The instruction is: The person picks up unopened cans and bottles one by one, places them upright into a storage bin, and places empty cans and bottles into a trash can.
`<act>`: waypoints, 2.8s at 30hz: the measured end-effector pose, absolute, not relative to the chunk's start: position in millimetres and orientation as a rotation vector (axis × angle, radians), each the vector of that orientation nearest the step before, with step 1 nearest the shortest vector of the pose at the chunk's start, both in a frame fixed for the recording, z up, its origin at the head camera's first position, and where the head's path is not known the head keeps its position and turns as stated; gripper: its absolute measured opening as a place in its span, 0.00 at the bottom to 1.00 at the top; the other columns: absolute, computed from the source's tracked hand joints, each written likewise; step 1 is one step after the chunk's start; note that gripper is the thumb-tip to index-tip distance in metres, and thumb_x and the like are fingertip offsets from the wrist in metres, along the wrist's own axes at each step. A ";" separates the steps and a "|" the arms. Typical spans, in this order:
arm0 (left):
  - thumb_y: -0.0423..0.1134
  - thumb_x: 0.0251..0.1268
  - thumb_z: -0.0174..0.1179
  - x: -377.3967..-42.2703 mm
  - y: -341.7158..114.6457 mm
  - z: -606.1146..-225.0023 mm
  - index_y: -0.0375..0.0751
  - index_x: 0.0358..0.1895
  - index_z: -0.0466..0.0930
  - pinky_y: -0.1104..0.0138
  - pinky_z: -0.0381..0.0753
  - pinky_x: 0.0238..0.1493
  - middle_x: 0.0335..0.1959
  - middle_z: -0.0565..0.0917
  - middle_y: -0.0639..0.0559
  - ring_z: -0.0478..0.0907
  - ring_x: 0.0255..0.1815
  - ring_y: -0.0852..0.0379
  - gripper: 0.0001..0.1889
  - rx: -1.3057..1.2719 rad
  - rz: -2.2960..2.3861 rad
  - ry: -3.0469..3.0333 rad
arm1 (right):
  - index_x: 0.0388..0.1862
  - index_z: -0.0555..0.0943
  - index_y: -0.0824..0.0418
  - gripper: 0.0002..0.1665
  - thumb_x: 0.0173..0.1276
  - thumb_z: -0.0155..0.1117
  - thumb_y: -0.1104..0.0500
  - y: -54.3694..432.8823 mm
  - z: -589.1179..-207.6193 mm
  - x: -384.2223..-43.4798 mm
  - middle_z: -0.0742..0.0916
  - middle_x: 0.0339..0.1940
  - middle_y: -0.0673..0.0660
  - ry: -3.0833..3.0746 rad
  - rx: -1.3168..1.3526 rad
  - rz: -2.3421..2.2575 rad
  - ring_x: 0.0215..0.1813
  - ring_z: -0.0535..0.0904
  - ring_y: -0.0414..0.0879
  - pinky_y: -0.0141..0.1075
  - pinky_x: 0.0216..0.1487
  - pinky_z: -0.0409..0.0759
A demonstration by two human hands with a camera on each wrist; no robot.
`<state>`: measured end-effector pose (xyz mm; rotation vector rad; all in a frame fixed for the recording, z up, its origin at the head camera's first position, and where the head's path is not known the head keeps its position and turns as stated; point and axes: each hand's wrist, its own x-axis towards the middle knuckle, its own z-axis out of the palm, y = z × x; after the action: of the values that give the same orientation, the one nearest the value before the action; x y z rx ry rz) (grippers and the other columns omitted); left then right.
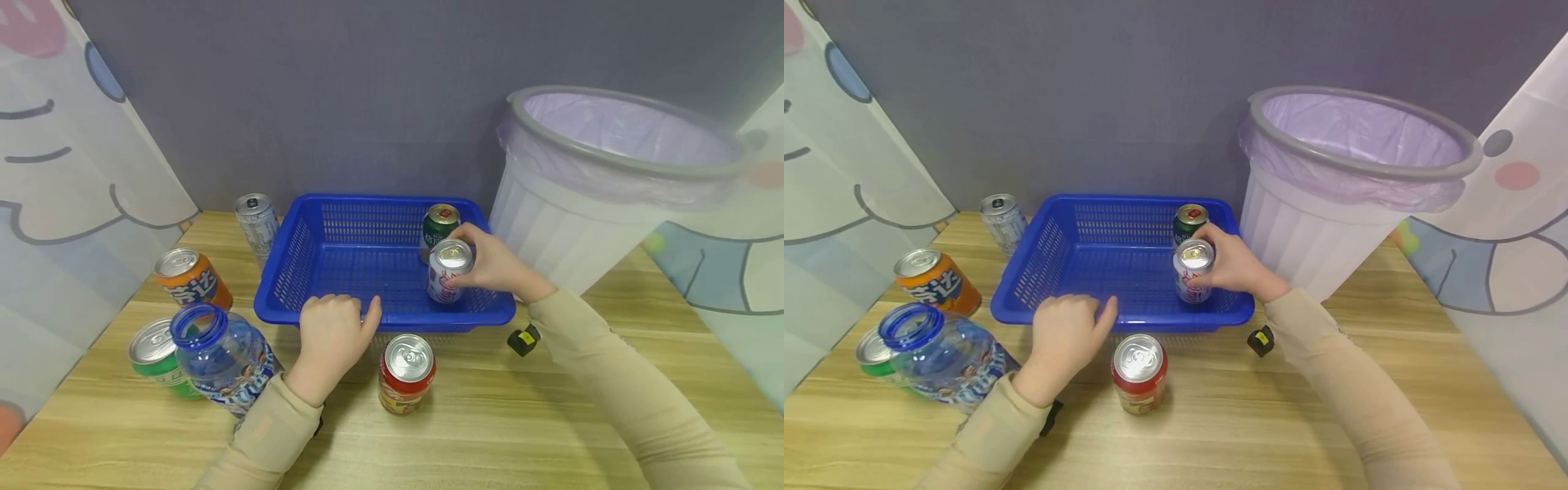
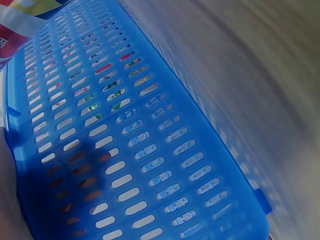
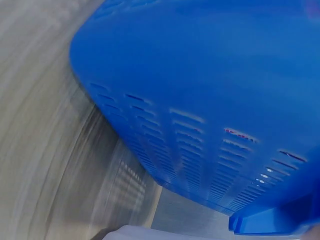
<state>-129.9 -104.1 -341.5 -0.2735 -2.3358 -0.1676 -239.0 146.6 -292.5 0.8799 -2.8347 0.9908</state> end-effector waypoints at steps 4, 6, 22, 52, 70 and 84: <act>0.50 0.61 0.52 -129.8 -104.5 -341.2 0.43 0.05 0.71 0.62 0.60 0.16 0.06 0.73 0.51 0.69 0.09 0.50 0.26 -0.271 -0.170 -2.340 | 0.52 0.70 0.63 0.42 0.38 0.82 0.61 145.7 -291.8 -240.9 0.84 0.46 0.61 -2.833 0.893 0.973 0.46 0.81 0.54 0.46 0.48 0.78; 0.50 0.61 0.52 -129.7 -104.8 -341.4 0.43 0.05 0.71 0.62 0.60 0.16 0.06 0.73 0.51 0.69 0.09 0.50 0.26 -0.272 -0.172 -2.341 | 0.52 0.70 0.63 0.42 0.38 0.82 0.61 145.2 -291.9 -241.9 0.84 0.46 0.61 -2.837 0.894 0.967 0.47 0.81 0.54 0.46 0.48 0.78; 0.50 0.61 0.51 -130.2 -105.7 -341.6 0.43 0.05 0.70 0.63 0.60 0.15 0.06 0.73 0.51 0.69 0.09 0.50 0.26 -0.284 -0.166 -2.344 | 0.52 0.68 0.62 0.41 0.40 0.81 0.59 141.8 -298.0 -241.8 0.84 0.45 0.61 -2.867 0.915 0.922 0.45 0.82 0.54 0.46 0.47 0.79; 0.50 0.61 0.52 -129.7 -103.5 -340.1 0.44 0.05 0.69 0.63 0.59 0.15 0.05 0.72 0.51 0.68 0.09 0.51 0.27 -0.280 -0.169 -2.337 | 0.62 0.65 0.71 0.32 0.64 0.64 0.61 154.5 -286.7 -227.0 0.75 0.60 0.68 -2.885 0.859 1.311 0.69 0.66 0.63 0.51 0.69 0.61; 0.50 0.61 0.53 -128.5 -102.7 -341.3 0.44 0.04 0.69 0.63 0.59 0.15 0.05 0.72 0.51 0.68 0.09 0.51 0.26 -0.277 -0.163 -2.337 | 0.61 0.66 0.75 0.26 0.65 0.58 0.70 171.4 -297.2 -196.0 0.73 0.62 0.71 -2.670 0.838 1.522 0.66 0.68 0.64 0.41 0.67 0.65; 0.50 0.61 0.53 -130.5 -105.3 -341.8 0.44 0.04 0.68 0.63 0.60 0.15 0.05 0.72 0.51 0.68 0.09 0.51 0.27 -0.270 -0.163 -2.335 | 0.31 0.83 0.60 0.03 0.57 0.68 0.65 160.8 -320.5 -187.9 0.82 0.20 0.47 -2.536 0.900 1.001 0.23 0.72 0.34 0.30 0.24 0.72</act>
<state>-130.5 -105.3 -341.8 -0.2701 -2.3352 -0.1627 -187.9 160.8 -320.5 0.8999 -2.5361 1.0013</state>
